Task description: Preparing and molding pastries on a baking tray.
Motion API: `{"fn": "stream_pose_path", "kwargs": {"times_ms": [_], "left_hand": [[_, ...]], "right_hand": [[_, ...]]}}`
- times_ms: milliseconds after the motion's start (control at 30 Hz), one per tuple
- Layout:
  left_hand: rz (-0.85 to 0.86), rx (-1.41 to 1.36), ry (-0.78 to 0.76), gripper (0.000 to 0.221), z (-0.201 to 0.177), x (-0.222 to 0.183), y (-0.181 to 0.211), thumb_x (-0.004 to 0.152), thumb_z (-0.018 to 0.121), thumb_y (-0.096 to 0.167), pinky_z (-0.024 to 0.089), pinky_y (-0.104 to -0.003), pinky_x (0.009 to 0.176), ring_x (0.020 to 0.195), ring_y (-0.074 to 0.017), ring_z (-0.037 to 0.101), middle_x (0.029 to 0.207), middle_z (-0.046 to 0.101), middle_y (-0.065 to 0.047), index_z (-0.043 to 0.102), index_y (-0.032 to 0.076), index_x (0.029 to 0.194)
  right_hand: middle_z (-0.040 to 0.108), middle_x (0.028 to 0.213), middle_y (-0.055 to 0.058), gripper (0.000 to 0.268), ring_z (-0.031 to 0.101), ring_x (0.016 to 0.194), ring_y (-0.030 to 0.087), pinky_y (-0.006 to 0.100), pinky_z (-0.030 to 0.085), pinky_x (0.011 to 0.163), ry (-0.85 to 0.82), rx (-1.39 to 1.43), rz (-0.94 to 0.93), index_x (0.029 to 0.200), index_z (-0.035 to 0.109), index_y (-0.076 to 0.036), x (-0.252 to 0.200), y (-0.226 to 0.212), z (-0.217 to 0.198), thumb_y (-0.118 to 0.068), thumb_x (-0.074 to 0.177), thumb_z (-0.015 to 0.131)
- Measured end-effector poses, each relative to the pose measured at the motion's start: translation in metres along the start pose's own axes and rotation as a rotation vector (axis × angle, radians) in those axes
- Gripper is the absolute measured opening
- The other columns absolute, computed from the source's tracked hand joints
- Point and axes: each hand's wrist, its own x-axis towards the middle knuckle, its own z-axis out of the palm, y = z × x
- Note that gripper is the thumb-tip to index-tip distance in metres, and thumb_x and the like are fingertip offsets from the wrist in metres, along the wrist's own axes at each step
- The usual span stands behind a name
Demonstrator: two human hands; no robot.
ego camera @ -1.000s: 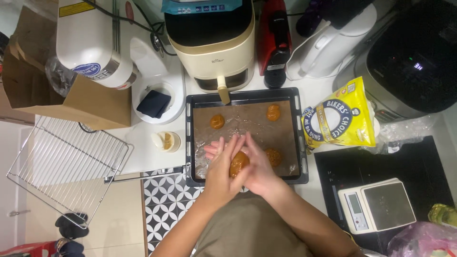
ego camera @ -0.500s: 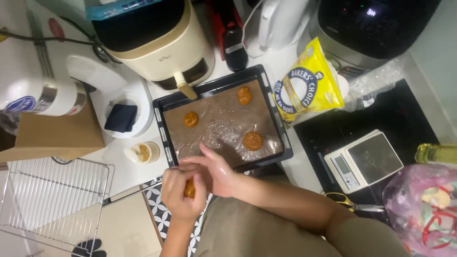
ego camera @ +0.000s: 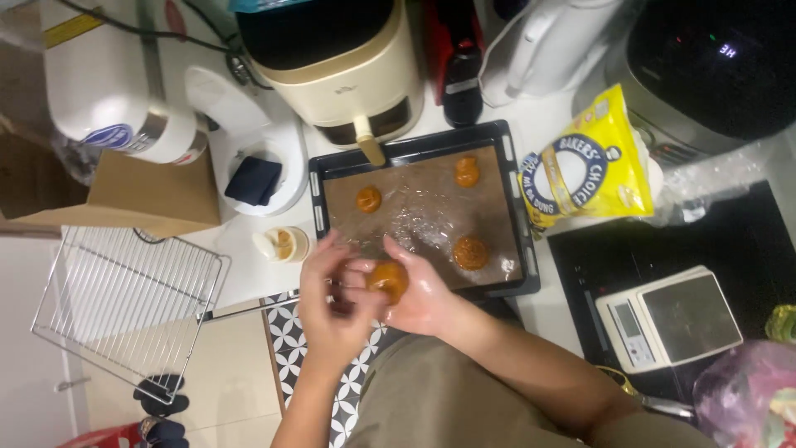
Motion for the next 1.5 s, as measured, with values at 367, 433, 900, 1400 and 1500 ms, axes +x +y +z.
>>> {"fn": "stream_pose_path", "kwargs": {"times_ms": [367, 433, 900, 1400, 1500], "left_hand": [[0.194, 0.309, -0.016, 0.069, 0.008, 0.006, 0.038, 0.07, 0.088, 0.036, 0.044, -0.053, 0.107, 0.123, -0.0429, 0.058, 0.13, 0.062, -0.023, 0.06, 0.003, 0.124], [0.238, 0.405, -0.009, 0.074, 0.007, 0.014, 0.048, 0.067, 0.087, 0.039, 0.04, -0.054, 0.106, 0.124, -0.046, 0.056, 0.129, 0.061, -0.026, 0.059, 0.0, 0.123], [0.415, 0.451, -0.107, 0.084, 0.027, 0.015, 0.009, 0.077, 0.081, 0.04, 0.019, -0.066, 0.115, 0.141, -0.0442, 0.046, 0.136, 0.064, -0.024, 0.052, -0.006, 0.14], [-0.002, 0.218, -0.347, 0.098, -0.018, 0.029, 0.05, 0.079, 0.087, 0.024, 0.053, -0.044, 0.097, 0.118, -0.0373, 0.063, 0.129, 0.06, -0.02, 0.034, -0.006, 0.156], [-0.131, 0.188, -0.46, 0.104, -0.03, 0.04, 0.058, 0.067, 0.089, 0.026, 0.054, -0.044, 0.09, 0.114, -0.0391, 0.061, 0.125, 0.056, -0.019, 0.038, -0.004, 0.152]], "right_hand": [[0.059, 0.146, 0.016, 0.086, 0.057, 0.136, 0.028, 0.044, 0.043, 0.116, 0.02, -0.111, -0.129, 0.142, 0.055, 0.0, -0.016, -0.026, 0.059, -0.068, 0.098, 0.025], [0.057, 0.145, 0.019, 0.083, 0.055, 0.135, 0.031, 0.048, 0.043, 0.114, -0.052, 0.023, -0.074, 0.145, 0.052, 0.0, -0.013, -0.021, 0.025, -0.067, 0.104, 0.026], [0.039, 0.161, 0.024, 0.088, 0.036, 0.151, 0.035, 0.048, 0.026, 0.126, 0.005, -0.158, -0.156, 0.158, 0.03, 0.007, -0.019, -0.022, 0.036, -0.063, 0.105, 0.023], [0.058, 0.128, 0.02, 0.081, 0.059, 0.123, 0.029, 0.045, 0.049, 0.109, 0.091, -0.364, -0.224, 0.14, 0.047, 0.008, -0.017, -0.034, 0.042, -0.065, 0.109, 0.032], [0.069, 0.103, 0.011, 0.069, 0.069, 0.093, 0.02, 0.033, 0.057, 0.078, 0.3, -0.31, 0.012, 0.123, 0.062, 0.0, -0.022, -0.034, 0.058, -0.059, 0.099, 0.035]]}}
